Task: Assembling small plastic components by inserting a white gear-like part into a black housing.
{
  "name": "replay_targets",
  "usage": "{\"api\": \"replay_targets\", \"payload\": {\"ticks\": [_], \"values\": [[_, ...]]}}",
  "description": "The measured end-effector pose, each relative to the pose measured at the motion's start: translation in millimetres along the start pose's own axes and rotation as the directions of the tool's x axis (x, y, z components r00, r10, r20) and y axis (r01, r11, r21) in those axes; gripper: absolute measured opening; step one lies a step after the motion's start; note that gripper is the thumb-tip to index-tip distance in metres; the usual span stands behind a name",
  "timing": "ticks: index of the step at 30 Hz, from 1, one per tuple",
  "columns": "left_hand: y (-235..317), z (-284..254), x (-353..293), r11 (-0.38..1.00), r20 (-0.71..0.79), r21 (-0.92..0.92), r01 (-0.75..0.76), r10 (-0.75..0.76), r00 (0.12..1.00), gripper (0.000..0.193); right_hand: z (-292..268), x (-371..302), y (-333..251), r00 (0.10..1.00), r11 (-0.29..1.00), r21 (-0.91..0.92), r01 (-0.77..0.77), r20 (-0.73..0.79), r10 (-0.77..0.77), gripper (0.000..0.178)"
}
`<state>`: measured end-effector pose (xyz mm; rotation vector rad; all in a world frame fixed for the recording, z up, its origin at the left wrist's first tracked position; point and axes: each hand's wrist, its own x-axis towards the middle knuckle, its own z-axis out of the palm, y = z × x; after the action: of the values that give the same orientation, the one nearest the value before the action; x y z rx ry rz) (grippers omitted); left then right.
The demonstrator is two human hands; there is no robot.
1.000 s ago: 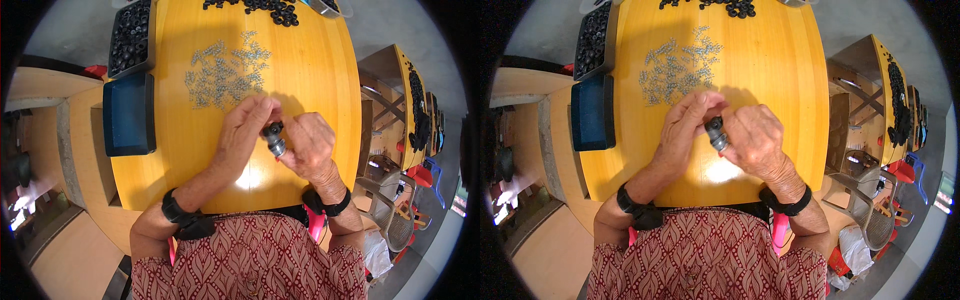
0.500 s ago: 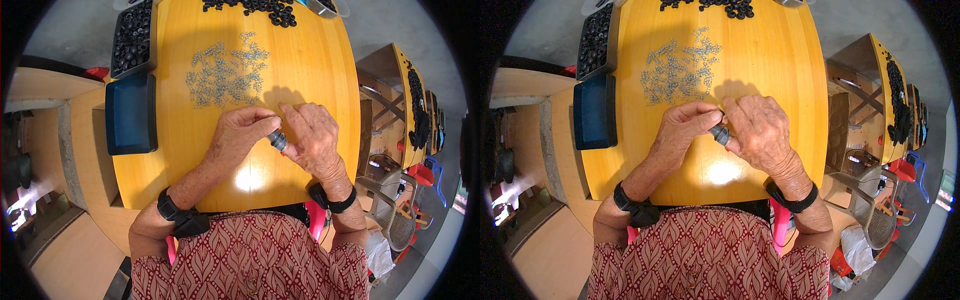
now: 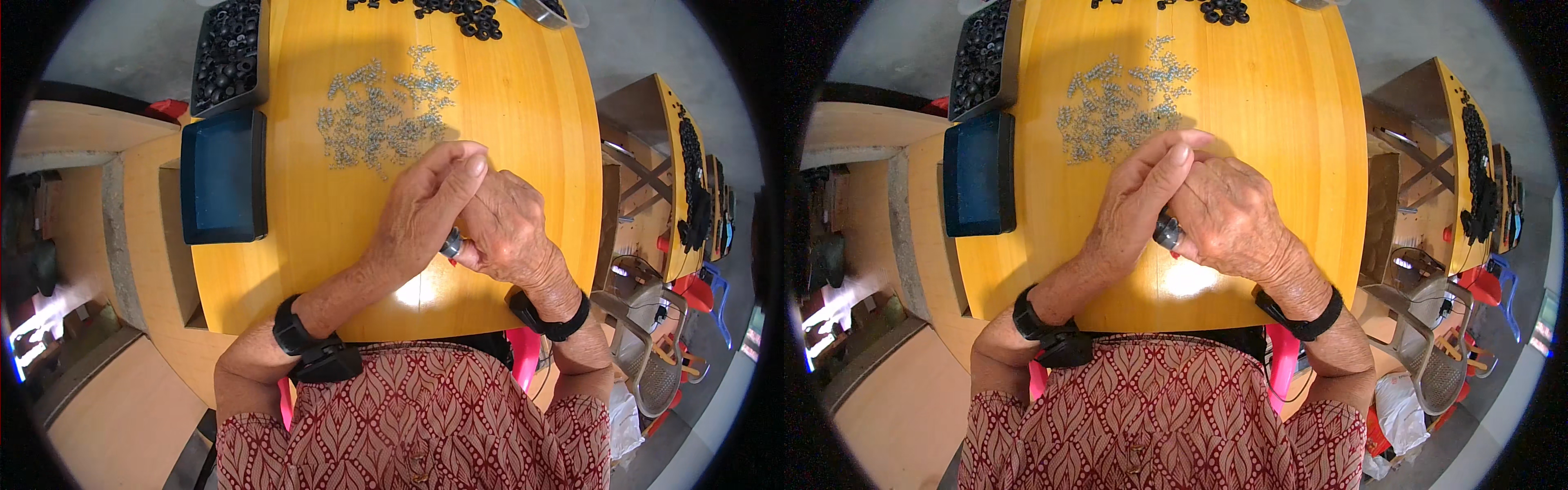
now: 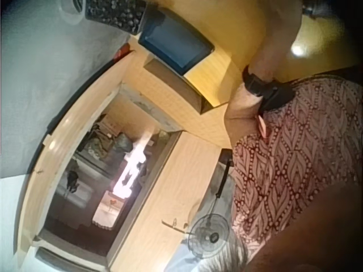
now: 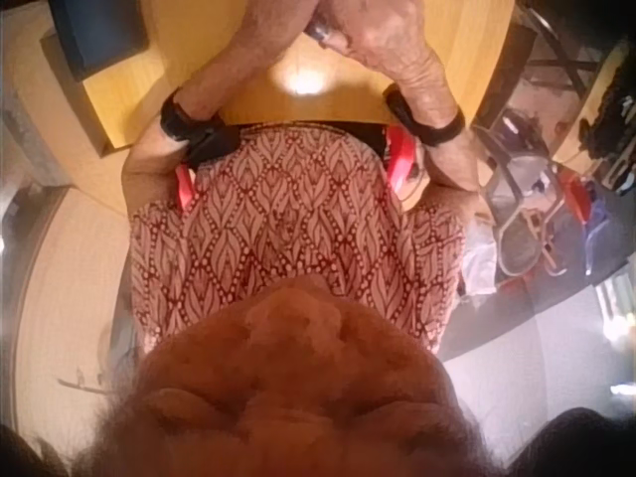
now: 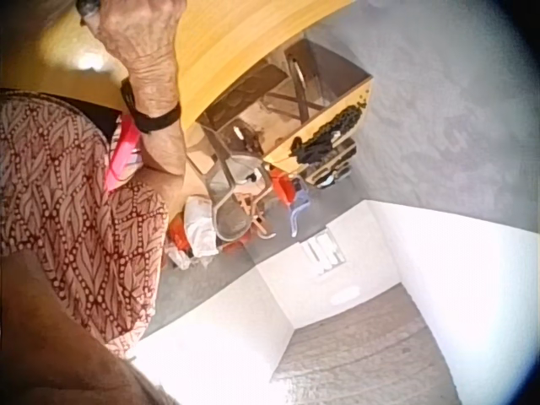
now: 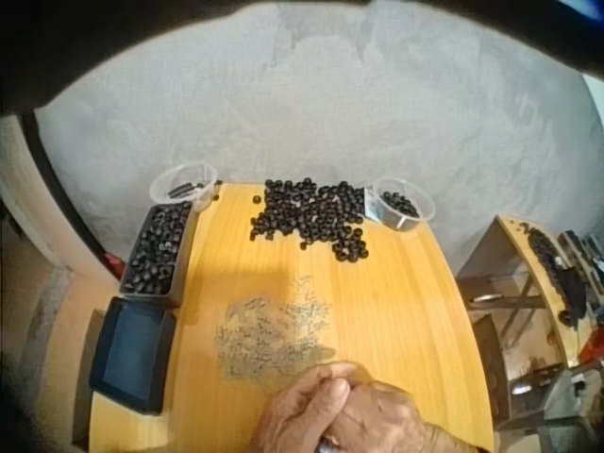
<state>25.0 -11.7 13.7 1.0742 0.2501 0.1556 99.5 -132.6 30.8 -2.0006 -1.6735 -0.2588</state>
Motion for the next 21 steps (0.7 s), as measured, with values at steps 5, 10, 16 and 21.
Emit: {"api": "replay_targets", "payload": {"ticks": [5, 10, 16, 21], "values": [[-12, 4, 0, 0.996, -0.012, -0.02, 0.083, -0.083, 0.996, 0.043, 16, -11, 3, 1.0, 0.996, 0.089, 0.001, -0.026, 0.001, 0.034], [-11, 7, 1, 0.994, -0.002, 0.088, 0.071, -0.071, 0.997, 0.043, 15, -16, 2, 0.999, 0.988, 0.149, -0.032, 0.023, 0.029, 0.027], [-11, 3, 1, 0.996, 0.018, 0.075, 0.056, -0.058, 0.998, 0.04, 21, -19, -3, 0.993, 0.977, 0.191, -0.089, -0.057, 0.102, 0.025], [4, -3, 2, 0.974, -0.047, -0.199, 0.105, -0.116, 0.992, 0.037, 8, -16, 5, 0.989, 0.99, 0.093, -0.102, -0.096, 0.111, 0.022]]}}
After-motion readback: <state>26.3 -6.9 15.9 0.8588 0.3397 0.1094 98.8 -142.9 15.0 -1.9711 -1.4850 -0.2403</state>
